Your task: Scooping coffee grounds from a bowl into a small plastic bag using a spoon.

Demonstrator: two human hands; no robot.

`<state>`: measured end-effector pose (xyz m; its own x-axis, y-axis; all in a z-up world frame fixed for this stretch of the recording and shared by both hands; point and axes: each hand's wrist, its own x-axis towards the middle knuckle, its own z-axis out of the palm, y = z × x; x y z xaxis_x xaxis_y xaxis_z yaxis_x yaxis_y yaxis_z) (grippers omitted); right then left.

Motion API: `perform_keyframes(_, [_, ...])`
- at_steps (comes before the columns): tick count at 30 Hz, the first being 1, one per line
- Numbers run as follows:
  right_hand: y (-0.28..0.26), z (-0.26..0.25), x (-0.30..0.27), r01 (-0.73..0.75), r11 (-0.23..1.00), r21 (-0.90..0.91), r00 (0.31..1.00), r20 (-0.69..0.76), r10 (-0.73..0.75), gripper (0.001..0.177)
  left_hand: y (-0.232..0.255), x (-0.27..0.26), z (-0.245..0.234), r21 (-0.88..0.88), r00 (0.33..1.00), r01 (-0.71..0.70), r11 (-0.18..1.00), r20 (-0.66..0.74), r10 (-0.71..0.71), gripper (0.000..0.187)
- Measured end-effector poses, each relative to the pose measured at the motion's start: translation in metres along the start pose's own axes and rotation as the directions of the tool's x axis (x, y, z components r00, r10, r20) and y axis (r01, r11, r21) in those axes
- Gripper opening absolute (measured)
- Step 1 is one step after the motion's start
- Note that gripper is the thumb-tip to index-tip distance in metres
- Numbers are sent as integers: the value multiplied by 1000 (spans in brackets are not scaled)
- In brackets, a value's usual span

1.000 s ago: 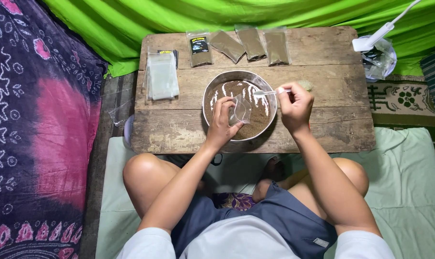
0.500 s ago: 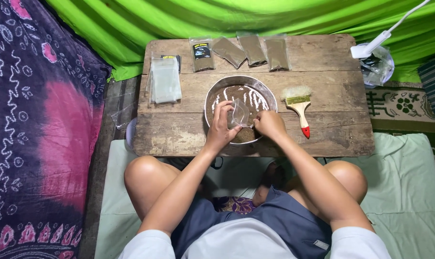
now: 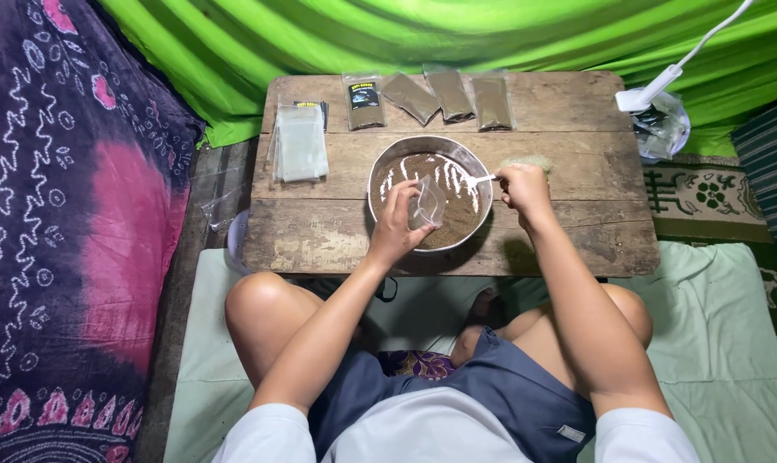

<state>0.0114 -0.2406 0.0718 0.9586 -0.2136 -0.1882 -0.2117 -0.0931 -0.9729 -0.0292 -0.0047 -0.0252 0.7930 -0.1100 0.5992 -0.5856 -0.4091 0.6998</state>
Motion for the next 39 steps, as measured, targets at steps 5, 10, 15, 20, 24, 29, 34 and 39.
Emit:
perform_keyframes(5, [-31, -4, -37, 57, 984, 168, 995, 67, -69, 9, 2, -7, 8, -15, 999, -43, 999, 15, 43, 65])
perform_keyframes(10, [-19, -3, -46, 230, 972, -54, 971, 75, -226, 10, 30, -1, -1, -2, 994, -105, 994, -11, 105, 65])
perform_keyframes(15, [-26, -2, -72, 761, 499, -414, 630, 290, -721, 7, 61, 3, -12, -8, 983, -178, 984, -47, 177, 64])
perform_keyframes(20, [-46, -1, -102, 874, 285, -394, 448, 423, -788, 3, 69, -2, -18, 9, 977, -202, 979, -71, 202, 62])
perform_keyframes(24, [-43, 0, -103, 897, 229, -377, 388, 429, -815, 4, 70, -5, -20, 23, 972, -218, 976, -79, 220, 62])
perform_keyframes(29, [-51, -2, -114, 912, 213, -351, 365, 453, -813, 6, 80, -7, -23, 29, 971, -223, 974, -87, 225, 62])
perform_keyframes(34, [-54, -4, -121, 915, 223, -338, 367, 462, -807, 6, 81, -10, -25, 42, 978, -195, 980, -71, 198, 65])
perform_keyframes(39, [-50, -6, -117, 901, 309, -305, 418, 417, -807, 3, 84, -10, -27, 59, 979, -189, 980, -68, 193, 65])
